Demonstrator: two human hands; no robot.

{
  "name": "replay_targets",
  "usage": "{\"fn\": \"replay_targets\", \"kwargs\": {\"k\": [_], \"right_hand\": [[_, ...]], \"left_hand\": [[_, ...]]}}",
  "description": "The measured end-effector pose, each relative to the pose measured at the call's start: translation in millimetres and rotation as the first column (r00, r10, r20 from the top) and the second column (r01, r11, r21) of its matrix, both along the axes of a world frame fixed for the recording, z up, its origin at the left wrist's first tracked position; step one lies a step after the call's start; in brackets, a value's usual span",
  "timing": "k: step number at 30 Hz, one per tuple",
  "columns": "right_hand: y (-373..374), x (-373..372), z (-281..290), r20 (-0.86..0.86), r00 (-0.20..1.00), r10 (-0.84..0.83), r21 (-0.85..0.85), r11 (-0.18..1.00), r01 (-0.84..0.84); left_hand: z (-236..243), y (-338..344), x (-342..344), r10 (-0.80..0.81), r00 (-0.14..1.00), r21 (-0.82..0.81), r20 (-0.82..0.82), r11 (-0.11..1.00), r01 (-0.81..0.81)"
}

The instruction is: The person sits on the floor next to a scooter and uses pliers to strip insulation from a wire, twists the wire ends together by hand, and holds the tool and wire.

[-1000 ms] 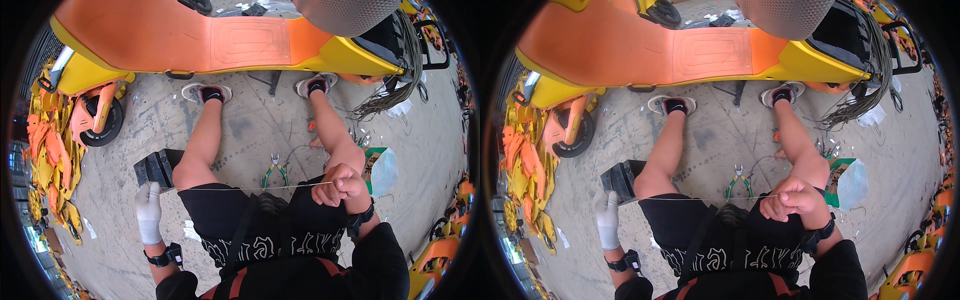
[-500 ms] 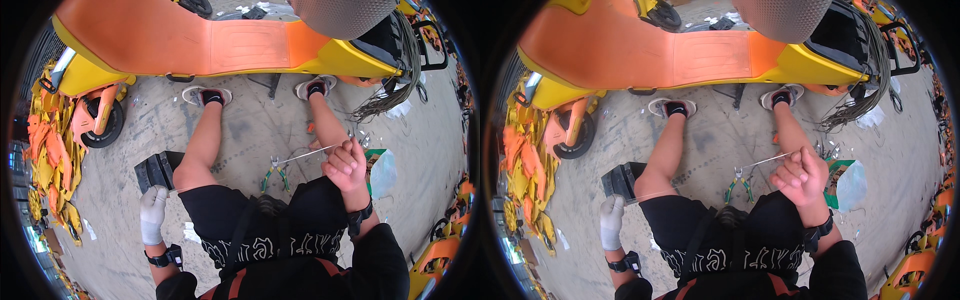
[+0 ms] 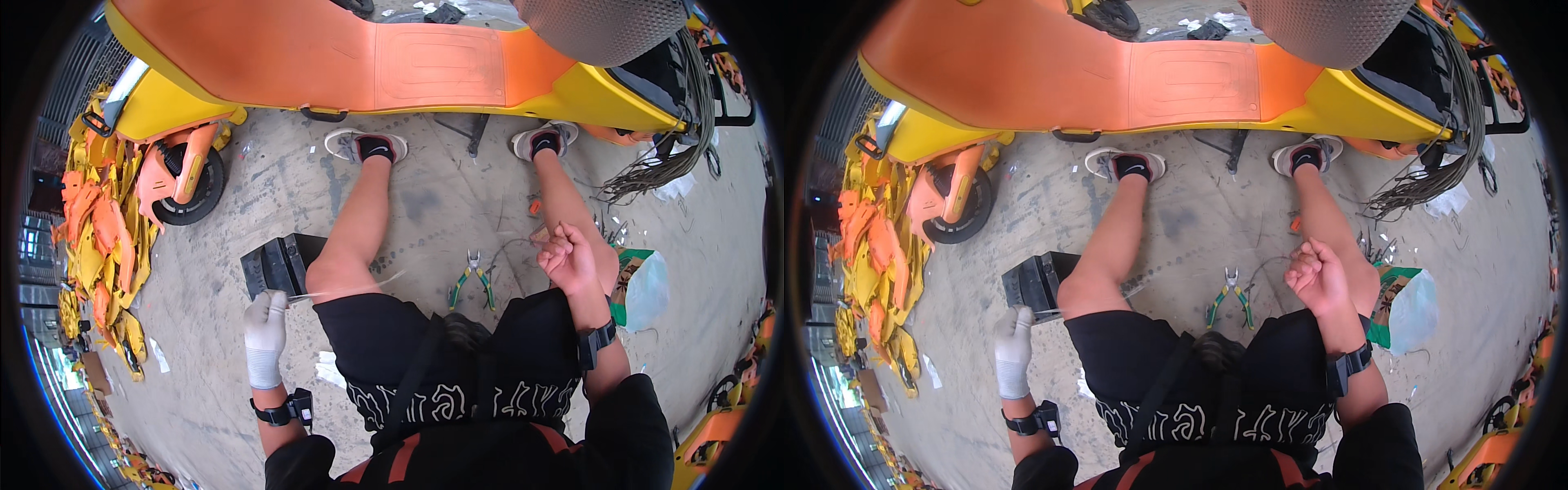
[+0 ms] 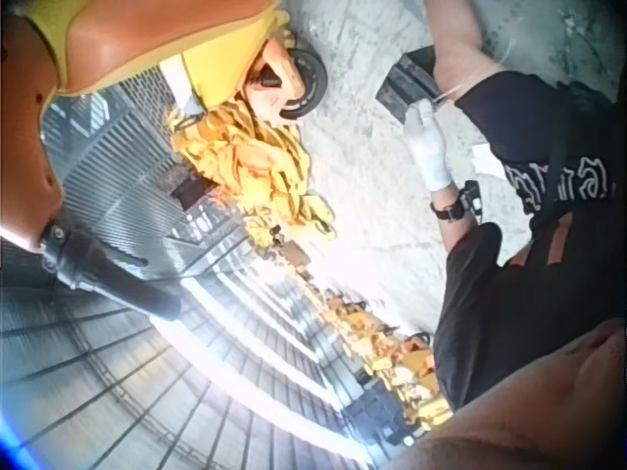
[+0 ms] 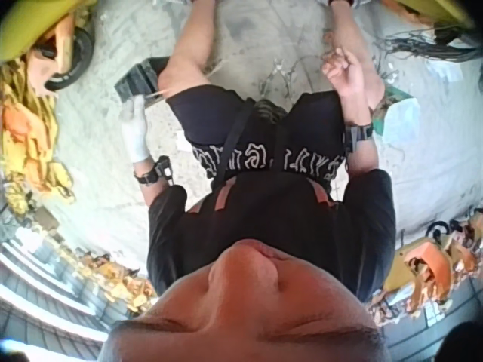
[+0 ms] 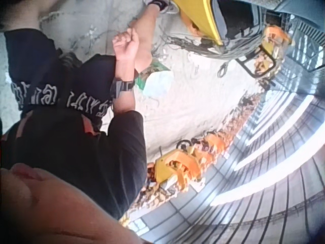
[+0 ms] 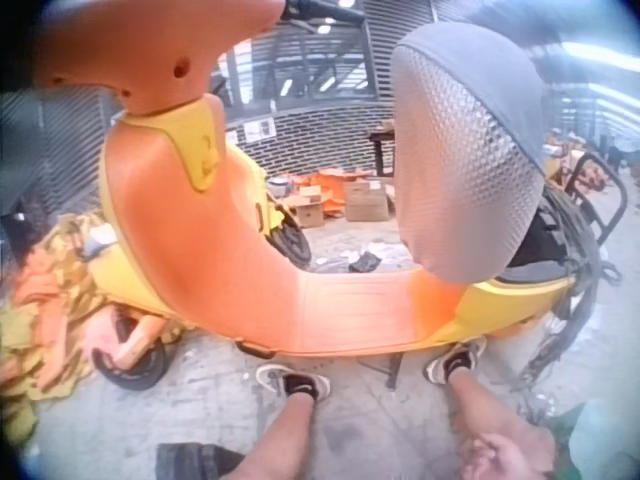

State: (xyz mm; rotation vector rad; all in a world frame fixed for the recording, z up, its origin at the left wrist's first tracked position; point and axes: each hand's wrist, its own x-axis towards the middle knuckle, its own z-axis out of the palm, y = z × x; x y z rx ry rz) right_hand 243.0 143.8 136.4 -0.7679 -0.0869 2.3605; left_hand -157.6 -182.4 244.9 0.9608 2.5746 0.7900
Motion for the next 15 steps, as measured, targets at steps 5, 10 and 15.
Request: {"fn": "replay_targets", "kwargs": {"k": [5,10,15], "right_hand": [[15,21,-19,0.101,0.994,-0.039,-0.022,0.999,0.042],[0,1,-4,0.214,0.971,0.108,0.086,0.988,-0.129],[-21,-42,17,0.297,0.93,0.219,0.256,0.92,-0.298]], "left_hand": [[1,-4,-15,0.1,0.995,-0.062,-0.025,0.993,-0.102],[15,18,6,0.086,0.996,0.006,-0.029,0.996,-0.086],[30,68,41,0.057,0.998,0.216,-0.028,0.975,-0.05]]}}
